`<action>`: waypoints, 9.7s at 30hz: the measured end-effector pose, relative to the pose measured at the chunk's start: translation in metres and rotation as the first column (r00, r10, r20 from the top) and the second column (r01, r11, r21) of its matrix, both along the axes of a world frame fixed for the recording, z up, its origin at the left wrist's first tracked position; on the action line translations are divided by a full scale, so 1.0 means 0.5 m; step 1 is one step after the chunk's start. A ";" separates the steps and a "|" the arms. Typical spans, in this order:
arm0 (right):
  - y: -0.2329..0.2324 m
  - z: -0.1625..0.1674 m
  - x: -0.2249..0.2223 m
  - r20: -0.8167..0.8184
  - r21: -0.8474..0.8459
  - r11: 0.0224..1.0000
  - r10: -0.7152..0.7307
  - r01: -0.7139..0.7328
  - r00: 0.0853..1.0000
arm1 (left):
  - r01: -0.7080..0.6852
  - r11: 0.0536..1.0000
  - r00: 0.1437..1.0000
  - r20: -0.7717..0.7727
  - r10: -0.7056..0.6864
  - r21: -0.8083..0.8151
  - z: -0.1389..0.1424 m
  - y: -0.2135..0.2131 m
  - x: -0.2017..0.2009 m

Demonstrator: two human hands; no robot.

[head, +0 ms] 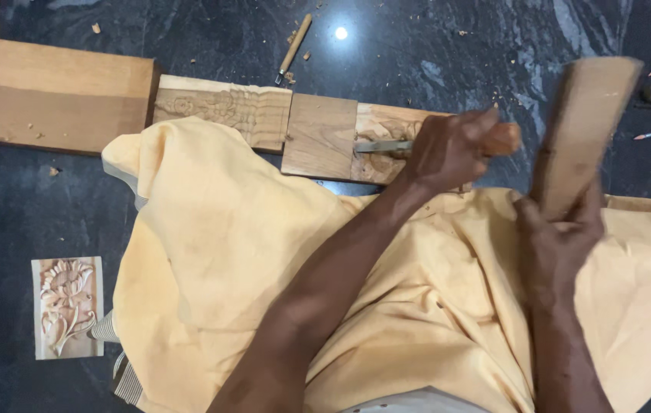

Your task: The person carves a floral design into a wooden plank using a chisel and a wooden mallet. They repeatedly strike the chisel to remove wood shavings and refine the pattern.

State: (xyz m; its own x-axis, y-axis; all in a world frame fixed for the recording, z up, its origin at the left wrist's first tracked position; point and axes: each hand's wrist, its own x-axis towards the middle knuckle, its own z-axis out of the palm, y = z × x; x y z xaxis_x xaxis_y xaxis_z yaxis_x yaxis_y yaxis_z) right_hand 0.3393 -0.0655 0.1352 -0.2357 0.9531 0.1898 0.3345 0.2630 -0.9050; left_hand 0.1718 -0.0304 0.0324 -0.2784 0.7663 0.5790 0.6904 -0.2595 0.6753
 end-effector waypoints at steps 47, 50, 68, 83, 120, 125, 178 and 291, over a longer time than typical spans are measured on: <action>-0.014 0.002 0.009 0.210 0.111 0.985 0.104 -0.130 0.972 | 0.047 0.980 0.998 -0.041 -0.056 -0.192 0.053 -0.037 -0.011; 0.001 -0.010 0.025 -0.014 -0.243 0.968 -0.067 0.062 0.998 | 0.112 0.980 0.977 -0.162 -0.139 -0.165 0.070 -0.020 -0.016; -0.004 -0.020 0.049 -0.246 -0.088 0.996 -0.048 0.027 0.968 | 0.037 0.997 0.999 -0.016 -0.038 -0.075 0.011 -0.008 -0.004; 0.018 -0.018 0.044 -0.071 0.070 0.990 -0.114 0.119 0.991 | -0.003 0.998 0.999 0.038 0.001 0.065 0.016 0.002 -0.001; 0.031 -0.027 0.038 -0.074 -0.054 0.999 -0.010 0.006 0.997 | 0.171 0.983 0.984 0.054 -0.167 -0.073 0.011 0.006 0.041; 0.027 -0.033 0.055 -0.044 -0.032 0.999 -0.015 0.014 0.999 | 0.001 0.998 1.000 -0.028 -0.003 -0.067 -0.016 -0.007 0.005; 0.002 -0.030 0.106 -0.131 -0.065 0.998 -0.016 0.008 0.991 | 0.043 0.997 0.999 0.018 -0.041 -0.068 0.029 -0.041 0.040; -0.014 -0.031 0.028 -0.088 -0.046 0.994 -0.104 0.100 0.991 | -0.038 0.998 0.999 0.000 0.038 -0.056 -0.001 -0.024 0.001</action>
State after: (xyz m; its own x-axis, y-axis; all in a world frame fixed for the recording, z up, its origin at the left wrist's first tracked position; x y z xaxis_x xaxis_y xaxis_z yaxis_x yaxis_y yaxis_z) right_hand 0.3533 -0.0728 0.1196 -0.1208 0.9787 0.1658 0.2743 0.1934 -0.9420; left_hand 0.1723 -0.0423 0.0321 -0.3083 0.7863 0.5354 0.6983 -0.1951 0.6887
